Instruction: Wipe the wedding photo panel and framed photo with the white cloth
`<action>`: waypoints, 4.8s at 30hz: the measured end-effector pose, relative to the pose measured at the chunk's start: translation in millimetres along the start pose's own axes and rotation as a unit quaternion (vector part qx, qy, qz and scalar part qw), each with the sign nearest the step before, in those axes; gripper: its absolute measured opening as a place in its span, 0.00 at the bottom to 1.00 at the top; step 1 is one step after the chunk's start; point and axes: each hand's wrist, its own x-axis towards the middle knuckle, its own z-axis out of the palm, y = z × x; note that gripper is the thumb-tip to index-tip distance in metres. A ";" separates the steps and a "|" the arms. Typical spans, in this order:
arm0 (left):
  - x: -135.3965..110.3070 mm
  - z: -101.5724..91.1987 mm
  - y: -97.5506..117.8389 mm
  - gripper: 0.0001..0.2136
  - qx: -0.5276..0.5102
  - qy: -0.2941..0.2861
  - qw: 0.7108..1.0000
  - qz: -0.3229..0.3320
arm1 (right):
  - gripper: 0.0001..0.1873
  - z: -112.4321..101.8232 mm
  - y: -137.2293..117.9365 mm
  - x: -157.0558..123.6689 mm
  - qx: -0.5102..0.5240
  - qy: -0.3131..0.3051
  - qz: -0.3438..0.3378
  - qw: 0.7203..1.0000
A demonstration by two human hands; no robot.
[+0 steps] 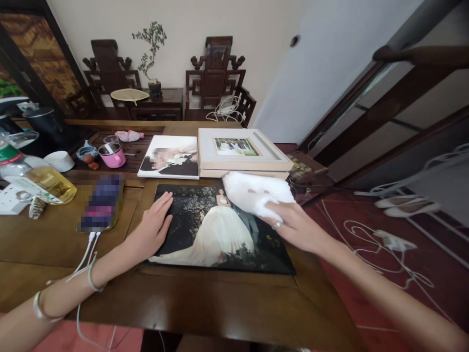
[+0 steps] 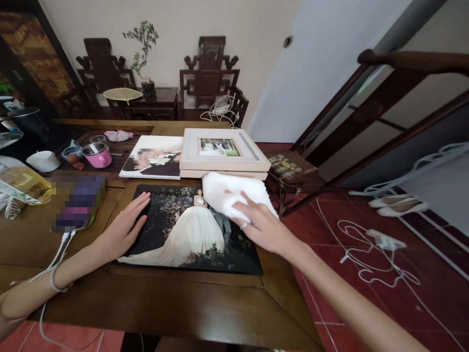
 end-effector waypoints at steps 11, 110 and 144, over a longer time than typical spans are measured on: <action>0.5 -1.3 3.6 0.22 0.005 -0.010 1.000 -0.008 | 0.11 17.2 -102.5 -55.4 -0.007 0.003 -0.223 0.975; 1.1 2.6 -1.1 0.16 -0.043 0.064 0.993 0.086 | 0.16 -3.2 -49.6 77.0 0.240 -0.084 0.075 0.964; 5.9 -4.1 0.2 0.18 -0.006 0.001 0.998 0.060 | 0.12 -12.8 -50.5 -26.9 0.062 -0.095 -0.076 0.991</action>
